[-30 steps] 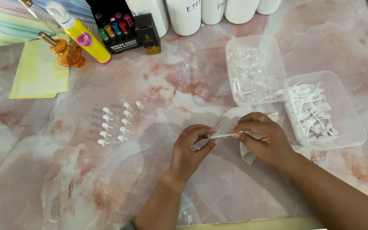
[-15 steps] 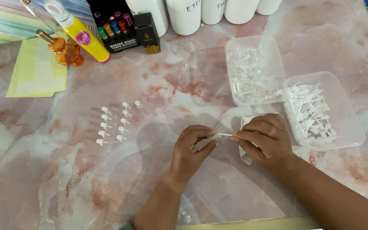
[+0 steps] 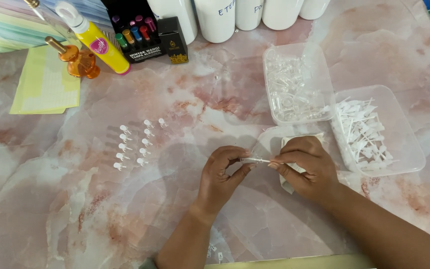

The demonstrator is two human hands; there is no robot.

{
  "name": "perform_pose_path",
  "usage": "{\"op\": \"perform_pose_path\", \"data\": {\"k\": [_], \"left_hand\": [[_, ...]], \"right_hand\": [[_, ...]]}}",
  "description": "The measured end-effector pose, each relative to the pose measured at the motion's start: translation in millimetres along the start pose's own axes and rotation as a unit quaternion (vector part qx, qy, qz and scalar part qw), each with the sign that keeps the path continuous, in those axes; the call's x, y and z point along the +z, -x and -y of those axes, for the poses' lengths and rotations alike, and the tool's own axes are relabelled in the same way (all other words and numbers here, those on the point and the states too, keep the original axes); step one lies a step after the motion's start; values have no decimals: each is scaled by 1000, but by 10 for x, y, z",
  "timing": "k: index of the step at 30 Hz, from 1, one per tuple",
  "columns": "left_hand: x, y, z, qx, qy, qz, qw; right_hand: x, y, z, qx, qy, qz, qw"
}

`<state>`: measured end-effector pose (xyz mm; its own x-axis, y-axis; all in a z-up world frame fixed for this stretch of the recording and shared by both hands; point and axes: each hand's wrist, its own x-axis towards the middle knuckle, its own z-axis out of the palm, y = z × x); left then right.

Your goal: Manually assembling perfume sprayers by inserting thin plastic tubes into sprayer heads.

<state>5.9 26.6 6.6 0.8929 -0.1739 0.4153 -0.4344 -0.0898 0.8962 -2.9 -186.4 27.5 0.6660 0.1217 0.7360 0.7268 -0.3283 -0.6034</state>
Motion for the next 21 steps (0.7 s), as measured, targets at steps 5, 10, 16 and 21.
{"op": "perform_pose_path", "data": {"k": [5,10,16,21], "left_hand": [[15,-5,19,24,-15,3,1000],[39,11,17,25,-12,-2,1000],[47,22,12,15,0,6,1000],[41,25,30,14,4,8,1000]], "right_hand": [[-3,18,-111,-11,-39,4,999],[-11,79,-139,-54,42,6,998],[-11,96,-150,11,-48,4,999],[-10,115,-199,19,-25,-2,1000]]}}
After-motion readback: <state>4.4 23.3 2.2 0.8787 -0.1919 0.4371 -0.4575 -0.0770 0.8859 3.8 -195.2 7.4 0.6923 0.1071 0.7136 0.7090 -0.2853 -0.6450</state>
